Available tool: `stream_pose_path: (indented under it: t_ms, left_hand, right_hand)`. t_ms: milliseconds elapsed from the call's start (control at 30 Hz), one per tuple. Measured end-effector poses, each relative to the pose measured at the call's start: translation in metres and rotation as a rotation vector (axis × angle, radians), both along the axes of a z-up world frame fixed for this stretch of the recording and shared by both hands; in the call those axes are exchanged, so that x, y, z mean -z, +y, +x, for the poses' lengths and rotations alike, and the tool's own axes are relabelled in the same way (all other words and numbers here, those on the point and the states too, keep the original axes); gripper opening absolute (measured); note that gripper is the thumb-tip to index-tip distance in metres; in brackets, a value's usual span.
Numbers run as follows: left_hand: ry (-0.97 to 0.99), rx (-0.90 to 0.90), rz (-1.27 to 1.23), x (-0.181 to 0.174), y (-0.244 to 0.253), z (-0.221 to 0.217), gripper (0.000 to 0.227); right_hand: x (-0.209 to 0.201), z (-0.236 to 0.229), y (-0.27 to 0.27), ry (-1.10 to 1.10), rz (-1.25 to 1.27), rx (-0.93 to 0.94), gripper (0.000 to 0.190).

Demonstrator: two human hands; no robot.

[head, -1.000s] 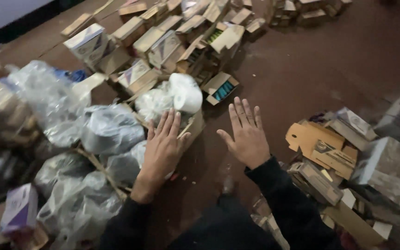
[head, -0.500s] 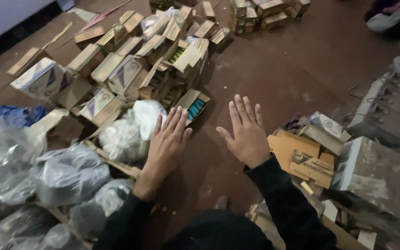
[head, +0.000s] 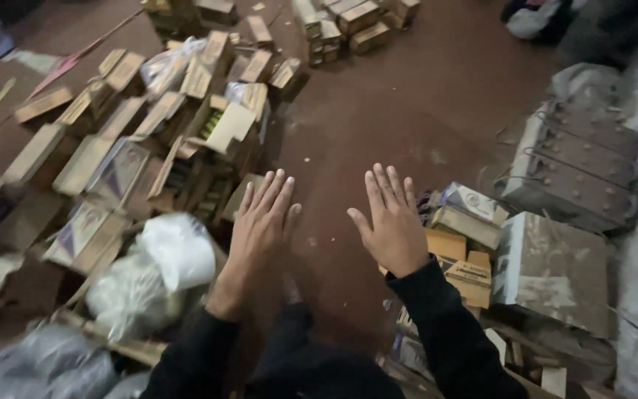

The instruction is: The person organizes cardboard boxes in a cluttered storage room. They pick up boxes from the floor, open them to reveal spools of thread, and place them onto a metal shelf. The person also retrieves boxes from the shelf and places them back on the floor.

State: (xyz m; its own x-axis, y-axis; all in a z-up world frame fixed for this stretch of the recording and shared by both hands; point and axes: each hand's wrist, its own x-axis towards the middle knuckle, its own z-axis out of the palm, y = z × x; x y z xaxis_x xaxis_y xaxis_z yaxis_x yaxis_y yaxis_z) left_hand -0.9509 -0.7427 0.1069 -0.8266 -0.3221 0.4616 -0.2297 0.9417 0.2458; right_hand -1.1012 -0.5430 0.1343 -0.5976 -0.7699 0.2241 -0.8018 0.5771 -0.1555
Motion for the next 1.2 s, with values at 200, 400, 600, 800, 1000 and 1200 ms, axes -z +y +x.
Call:
stream_pose_path:
  t_ms: [200, 400, 600, 800, 1000, 1200]
  left_hand:
    - [-0.086, 0.075, 0.044, 0.003, -0.057, -0.112, 0.061]
    - [-0.062, 0.177, 0.027, -0.009, -0.134, -0.244, 0.06]
    - [-0.017, 0.215, -0.006, -0.031, -0.197, -0.359, 0.061]
    - [-0.023, 0.245, -0.018, -0.018, -0.249, -0.474, 0.061]
    - [-0.014, 0.2, -0.034, -0.009, -0.281, -0.603, 0.062]
    - [-0.048, 0.151, 0.015, -0.037, -0.297, -0.717, 0.052]
  right_hand:
    - [0.001, -0.098, -0.044, 0.002, 0.07, 0.084, 0.075]
    - [-0.028, -0.206, -0.125, -0.09, 0.118, 0.161, 0.075]
    - [-0.043, -0.308, -0.187, -0.061, 0.093, 0.2, 0.075]
    - [-0.034, -0.417, -0.225, -0.016, 0.066, 0.204, 0.073]
    - [-0.035, -0.546, -0.259, -0.07, 0.045, 0.191, 0.07]
    - [-0.044, -0.675, -0.29, -0.072, 0.076, 0.131, 0.069]
